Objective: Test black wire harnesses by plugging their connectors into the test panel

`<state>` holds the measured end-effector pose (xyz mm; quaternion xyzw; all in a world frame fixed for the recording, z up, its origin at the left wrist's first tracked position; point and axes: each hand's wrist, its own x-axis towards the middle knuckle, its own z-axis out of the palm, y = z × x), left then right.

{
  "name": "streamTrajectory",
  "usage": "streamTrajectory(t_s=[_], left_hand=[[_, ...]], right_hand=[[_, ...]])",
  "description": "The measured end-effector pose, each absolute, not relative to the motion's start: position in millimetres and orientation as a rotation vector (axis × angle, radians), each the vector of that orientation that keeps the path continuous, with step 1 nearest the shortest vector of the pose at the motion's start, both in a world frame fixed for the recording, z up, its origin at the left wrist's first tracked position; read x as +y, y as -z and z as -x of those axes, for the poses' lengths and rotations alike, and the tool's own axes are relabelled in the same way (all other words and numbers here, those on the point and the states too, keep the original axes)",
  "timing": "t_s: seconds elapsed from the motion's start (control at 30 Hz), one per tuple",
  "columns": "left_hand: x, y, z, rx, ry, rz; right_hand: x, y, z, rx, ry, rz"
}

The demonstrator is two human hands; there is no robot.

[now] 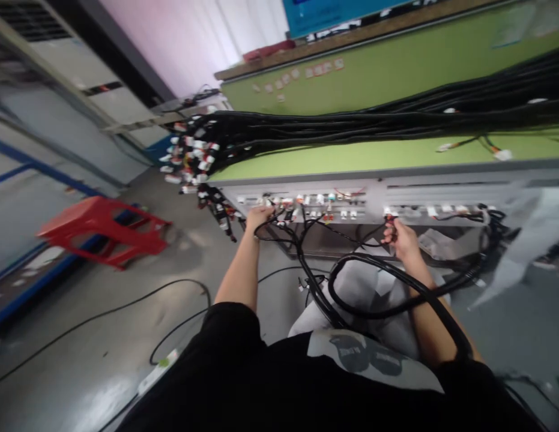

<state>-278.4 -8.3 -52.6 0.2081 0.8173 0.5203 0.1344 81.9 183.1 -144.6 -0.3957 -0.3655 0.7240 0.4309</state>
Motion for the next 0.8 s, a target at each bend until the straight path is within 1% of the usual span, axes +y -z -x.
streamTrajectory(t_s=[0.2, 0.3, 0.43, 0.47, 0.53, 0.6, 0.67, 0.73, 0.8], left_hand=[[-7.8, 61.5, 291.1, 2.3, -1.603, -0.673], [-13.0, 50.3, 294.4, 2.247, -1.53, -0.706], [-16.2, 27.5, 291.8, 2.062, -1.39, -0.638], [-15.0, 22.9, 289.6, 2.075, -1.334, -0.638], [-10.1, 15.8, 284.3, 2.285, -1.126, -0.702], [-3.2, 11.4, 279.1, 2.604, -0.802, -0.796], [3.5, 8.8, 275.0, 2.812, -0.499, -0.856], [8.6, 7.4, 272.1, 2.864, -0.334, -0.879], [11.8, 7.3, 270.3, 2.871, -0.266, -0.863]], right_hand=[[187.0, 149.2, -67.8, -0.849, -1.664, 0.94], [185.2, 151.5, -69.5, -0.843, -1.666, 0.894], [187.1, 154.3, -74.5, -0.854, -1.731, 0.868], [187.8, 154.9, -75.0, -0.853, -1.734, 0.863], [188.8, 156.1, -75.0, -0.854, -1.735, 0.846], [189.1, 157.2, -74.4, -0.859, -1.722, 0.835], [189.1, 158.1, -73.6, -0.863, -1.706, 0.836], [188.9, 158.6, -72.8, -0.861, -1.697, 0.835], [188.6, 158.3, -72.0, -0.854, -1.689, 0.829]])
